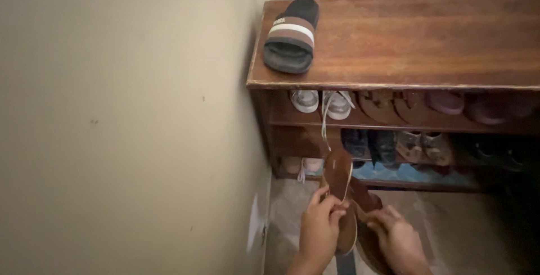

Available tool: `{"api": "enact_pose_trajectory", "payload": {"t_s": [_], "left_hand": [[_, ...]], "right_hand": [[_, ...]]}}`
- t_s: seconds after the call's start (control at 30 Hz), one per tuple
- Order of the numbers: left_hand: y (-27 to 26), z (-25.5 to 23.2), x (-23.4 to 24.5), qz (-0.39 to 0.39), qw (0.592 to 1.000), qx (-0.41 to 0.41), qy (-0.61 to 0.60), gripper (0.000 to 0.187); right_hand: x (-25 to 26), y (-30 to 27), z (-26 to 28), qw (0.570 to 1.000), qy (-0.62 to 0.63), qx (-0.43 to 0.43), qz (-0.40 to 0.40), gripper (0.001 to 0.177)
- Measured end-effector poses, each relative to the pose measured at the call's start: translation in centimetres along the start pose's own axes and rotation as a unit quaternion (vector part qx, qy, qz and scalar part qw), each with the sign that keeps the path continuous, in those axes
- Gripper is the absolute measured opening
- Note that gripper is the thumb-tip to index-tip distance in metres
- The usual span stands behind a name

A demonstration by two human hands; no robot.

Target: The person organizes a collection of shoes on a two-tier wooden shoe rack. They pick up pairs of sneakers, sandals, and slides, then place them on the top or bottom shelf, arranging them neatly.

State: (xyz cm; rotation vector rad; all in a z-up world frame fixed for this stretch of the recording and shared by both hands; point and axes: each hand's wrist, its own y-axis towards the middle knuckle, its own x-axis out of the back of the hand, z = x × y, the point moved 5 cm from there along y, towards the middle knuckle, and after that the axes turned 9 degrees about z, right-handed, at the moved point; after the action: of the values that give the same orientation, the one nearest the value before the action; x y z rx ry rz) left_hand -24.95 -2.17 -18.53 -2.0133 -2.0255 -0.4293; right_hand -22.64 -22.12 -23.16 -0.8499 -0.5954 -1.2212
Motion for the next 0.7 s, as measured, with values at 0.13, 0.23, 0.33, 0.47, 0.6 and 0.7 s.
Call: {"api": "enact_pose_trajectory", "payload": {"t_s": [0.13, 0.23, 0.33, 0.47, 0.6, 0.7], "left_hand": [[1.2, 4.7, -0.2, -0.004, 0.998, 0.051, 0.030, 0.015], [3.5, 8.1, -0.1, -0.024, 0.996, 0.061, 0.053, 0.023], [6.0, 10.8, 0.2, -0.026, 0.997, 0.053, 0.048, 0.018], [10.5, 13.8, 0.0, -0.007, 0.994, 0.081, 0.077, 0.013], [15.8, 16.9, -1.2, -0.038, 0.992, 0.017, 0.122, 0.015], [20.1, 20.6, -3.2, -0.042, 0.996, 0.033, 0.074, 0.026]], "right_hand": [[-2.7, 1.8, -0.5, 0.998, -0.038, -0.048, 0.020, 0.020], [-3.9, 5.1, -0.6, 0.993, -0.051, -0.084, 0.060, 0.021], [-5.4, 9.0, -0.5, 0.990, -0.052, -0.100, 0.089, 0.022], [-7.1, 14.6, -0.2, 0.999, 0.001, -0.013, 0.031, 0.022], [-9.0, 21.2, -1.1, 0.999, 0.012, 0.033, -0.013, 0.022], [-10.8, 25.4, -1.7, 0.996, 0.026, 0.063, -0.055, 0.024]]}}
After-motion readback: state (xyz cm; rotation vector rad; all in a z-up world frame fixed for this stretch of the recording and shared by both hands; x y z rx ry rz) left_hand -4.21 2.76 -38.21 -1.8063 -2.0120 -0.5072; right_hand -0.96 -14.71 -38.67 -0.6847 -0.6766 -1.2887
